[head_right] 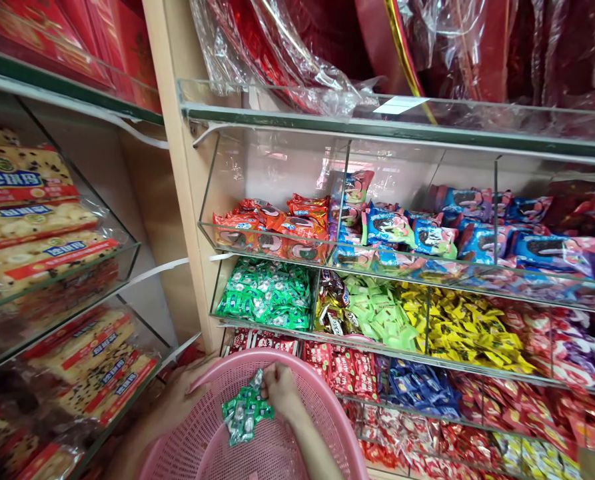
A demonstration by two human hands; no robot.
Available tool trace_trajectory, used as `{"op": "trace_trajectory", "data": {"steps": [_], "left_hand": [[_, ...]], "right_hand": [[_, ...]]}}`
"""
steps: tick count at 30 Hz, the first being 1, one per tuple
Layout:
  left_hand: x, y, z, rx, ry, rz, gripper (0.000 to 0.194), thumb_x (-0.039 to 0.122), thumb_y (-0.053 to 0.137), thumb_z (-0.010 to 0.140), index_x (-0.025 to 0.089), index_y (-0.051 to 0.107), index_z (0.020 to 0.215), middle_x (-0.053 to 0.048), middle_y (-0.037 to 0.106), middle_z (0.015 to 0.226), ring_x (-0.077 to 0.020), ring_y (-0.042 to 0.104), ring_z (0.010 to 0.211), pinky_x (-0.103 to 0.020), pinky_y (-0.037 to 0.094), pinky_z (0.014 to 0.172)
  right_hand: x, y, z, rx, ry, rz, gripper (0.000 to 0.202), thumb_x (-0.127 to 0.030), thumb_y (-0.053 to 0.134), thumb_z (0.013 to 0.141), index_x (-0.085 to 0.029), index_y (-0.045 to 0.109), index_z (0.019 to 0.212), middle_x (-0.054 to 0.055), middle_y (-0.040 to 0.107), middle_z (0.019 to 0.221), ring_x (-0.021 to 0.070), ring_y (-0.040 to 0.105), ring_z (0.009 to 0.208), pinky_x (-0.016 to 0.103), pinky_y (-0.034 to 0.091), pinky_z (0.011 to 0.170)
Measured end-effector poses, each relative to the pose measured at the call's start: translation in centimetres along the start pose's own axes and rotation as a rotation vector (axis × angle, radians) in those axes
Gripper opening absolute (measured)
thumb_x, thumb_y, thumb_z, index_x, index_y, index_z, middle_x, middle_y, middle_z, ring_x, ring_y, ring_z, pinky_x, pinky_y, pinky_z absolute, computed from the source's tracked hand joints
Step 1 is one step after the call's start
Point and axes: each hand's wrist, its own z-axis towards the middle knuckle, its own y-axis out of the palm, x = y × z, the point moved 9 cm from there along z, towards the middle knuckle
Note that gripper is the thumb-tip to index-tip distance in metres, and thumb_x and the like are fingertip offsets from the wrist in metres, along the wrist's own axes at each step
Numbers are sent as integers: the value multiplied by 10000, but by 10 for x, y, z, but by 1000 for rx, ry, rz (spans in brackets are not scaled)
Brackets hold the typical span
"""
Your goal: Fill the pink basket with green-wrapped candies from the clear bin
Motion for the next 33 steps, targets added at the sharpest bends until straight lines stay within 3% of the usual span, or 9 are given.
{"op": "trace_trajectory", "data": {"steps": [4, 8, 11, 16, 20, 24, 27, 33], "left_hand": [[2, -2, 0, -4, -3, 23, 491, 186, 452, 801, 223, 506, 1288, -42, 501, 1368, -224, 458, 1264, -381, 359, 1076], [2, -1, 1, -6, 3, 19, 490, 199, 461, 800, 213, 507, 1288, -57, 500, 1368, -226, 459, 1263, -387, 353, 1080], [0, -2, 1, 3, -6, 2, 491, 197, 475, 792, 226, 514, 1281, -57, 510, 1359, -228, 468, 1255, -389, 360, 1075], [1, -3, 1, 8, -18, -54, 482, 184, 501, 777, 211, 542, 1256, -74, 534, 1336, -254, 477, 1246, -418, 364, 1068], [0, -7, 0, 56, -13, -60, 467, 202, 528, 760, 238, 577, 1223, -63, 574, 1299, -268, 514, 1209, -439, 380, 1053], [-4, -7, -2, 78, -34, -92, 472, 152, 534, 733, 258, 607, 1187, -41, 589, 1286, -264, 518, 1205, -444, 377, 1057], [-4, -7, -2, 71, -41, -125, 504, 119, 526, 722, 256, 592, 1203, -28, 570, 1307, -241, 513, 1213, -414, 364, 1072], [-3, -4, -2, 31, -58, -122, 526, 123, 510, 732, 221, 553, 1247, -48, 529, 1347, -246, 468, 1254, -418, 343, 1084]], "right_hand": [[0, 6, -3, -48, 57, -7, 192, -330, 435, 831, -197, 473, 699, -13, 568, 545, 120, 517, 423, 230, 396, 434], [-26, -5, -12, 75, -116, -283, 266, -334, 396, 855, -198, 476, 640, -4, 554, 480, 118, 496, 392, 214, 337, 420], [-65, -12, -27, 153, -245, -400, 265, -319, 396, 860, -196, 504, 652, 3, 577, 509, 118, 508, 427, 209, 313, 439], [-153, -25, -58, 229, -471, -536, 262, -338, 418, 872, -201, 570, 707, -16, 563, 539, 121, 488, 489, 214, 287, 482], [-204, -43, -63, 368, -587, -679, 182, -271, 433, 871, -201, 577, 784, 13, 618, 715, 126, 528, 595, 216, 317, 561], [-215, -51, -46, 444, -527, -908, 46, -223, 520, 826, -203, 562, 829, 32, 612, 829, 140, 548, 698, 225, 305, 574], [-213, -51, -36, 445, -463, -1013, 73, -265, 576, 806, -204, 559, 842, 37, 603, 849, 151, 549, 721, 233, 282, 547], [-211, -48, -34, 427, -408, -1177, 163, -186, 444, 882, -194, 570, 778, 52, 591, 840, 155, 566, 726, 250, 280, 553]]}}
